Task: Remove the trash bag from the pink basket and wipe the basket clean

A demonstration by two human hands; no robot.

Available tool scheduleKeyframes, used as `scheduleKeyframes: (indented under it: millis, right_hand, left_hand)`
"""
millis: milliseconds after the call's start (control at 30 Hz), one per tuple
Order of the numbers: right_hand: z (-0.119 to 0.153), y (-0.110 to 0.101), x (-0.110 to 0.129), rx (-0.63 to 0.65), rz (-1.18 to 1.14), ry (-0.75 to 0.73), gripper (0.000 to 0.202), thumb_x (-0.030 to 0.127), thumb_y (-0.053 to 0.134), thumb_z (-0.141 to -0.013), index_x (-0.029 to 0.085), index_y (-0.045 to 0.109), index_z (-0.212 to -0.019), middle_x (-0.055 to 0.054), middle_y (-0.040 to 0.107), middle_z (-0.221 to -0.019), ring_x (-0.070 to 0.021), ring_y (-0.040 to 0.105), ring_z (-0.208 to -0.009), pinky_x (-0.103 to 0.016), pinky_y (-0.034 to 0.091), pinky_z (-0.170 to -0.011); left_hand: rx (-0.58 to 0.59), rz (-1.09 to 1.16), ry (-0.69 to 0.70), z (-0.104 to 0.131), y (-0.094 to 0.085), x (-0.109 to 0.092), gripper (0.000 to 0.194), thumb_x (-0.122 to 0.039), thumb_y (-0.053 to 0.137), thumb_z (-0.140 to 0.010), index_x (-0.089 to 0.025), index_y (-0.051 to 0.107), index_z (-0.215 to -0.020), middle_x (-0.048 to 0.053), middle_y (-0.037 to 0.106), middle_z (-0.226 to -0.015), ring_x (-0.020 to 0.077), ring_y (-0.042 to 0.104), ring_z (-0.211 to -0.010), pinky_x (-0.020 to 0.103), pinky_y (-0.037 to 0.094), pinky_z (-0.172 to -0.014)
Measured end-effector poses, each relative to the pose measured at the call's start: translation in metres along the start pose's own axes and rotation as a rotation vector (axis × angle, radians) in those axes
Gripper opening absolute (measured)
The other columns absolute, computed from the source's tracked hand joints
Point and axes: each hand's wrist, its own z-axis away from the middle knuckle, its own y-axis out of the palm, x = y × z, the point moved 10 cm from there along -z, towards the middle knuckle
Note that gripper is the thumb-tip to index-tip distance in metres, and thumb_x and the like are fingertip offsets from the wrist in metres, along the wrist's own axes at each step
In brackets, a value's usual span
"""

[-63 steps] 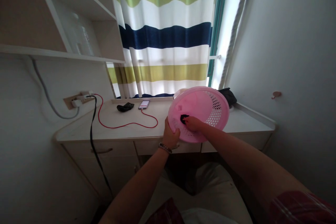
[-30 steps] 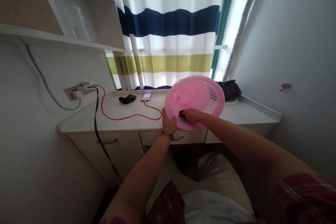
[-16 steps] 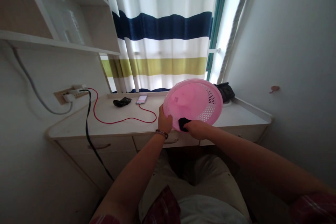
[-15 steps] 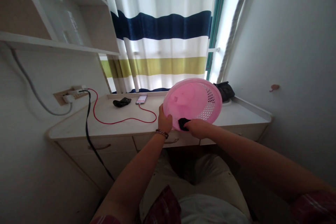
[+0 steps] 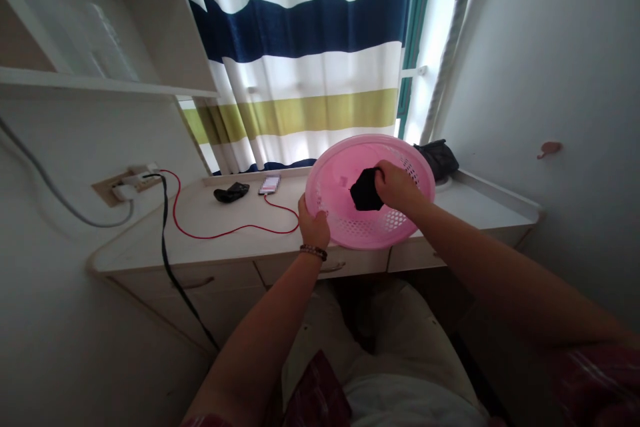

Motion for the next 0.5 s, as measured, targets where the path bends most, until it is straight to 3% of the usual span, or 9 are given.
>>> scheduleKeyframes:
  millis: [133, 333, 500]
  right_hand:
    - [-0.029, 0.031, -0.005, -0.022, 0.02, -0.091, 0.022, 0.033, 0.045, -0.09, 0.016, 0.052, -0.103, -0.011, 0.063, -0.098, -0.021, 0.056, -0.086, -0.029, 0.037, -0.072]
    - [-0.096, 0.11, -0.022, 0.001, 0.101, -0.172, 0.018, 0.023, 0.038, -0.093, 0.016, 0.052, -0.101, -0.013, 0.06, -0.103, -0.0215, 0.054, -0.096, -0.029, 0.037, -0.078]
    - [-0.137, 0.202, -0.032, 0.287, 0.163, -0.13, 0.028, 0.027, 0.036, -0.094, 0.015, 0.054, -0.111, -0.014, 0.064, -0.098, -0.0232, 0.059, -0.087, -0.031, 0.041, -0.073]
  left_hand:
    - [-0.034, -0.022, -0.027, -0.017, 0.021, 0.012, 0.062, -0.006, 0.046, -0.073, -0.023, 0.035, -0.132, 0.007, 0.052, -0.128, 0.0199, 0.053, -0.117, 0.039, 0.042, -0.105]
    - [-0.025, -0.048, -0.055, -0.052, 0.044, 0.042, 0.063, -0.007, 0.05, -0.073, -0.023, 0.033, -0.132, 0.009, 0.05, -0.128, 0.0227, 0.051, -0.12, 0.041, 0.039, -0.107]
    - [0.115, -0.118, 0.001, -0.073, 0.058, 0.054, 0.066, -0.007, 0.054, -0.07, -0.022, 0.035, -0.131, 0.009, 0.05, -0.126, 0.0244, 0.051, -0.117, 0.041, 0.039, -0.106]
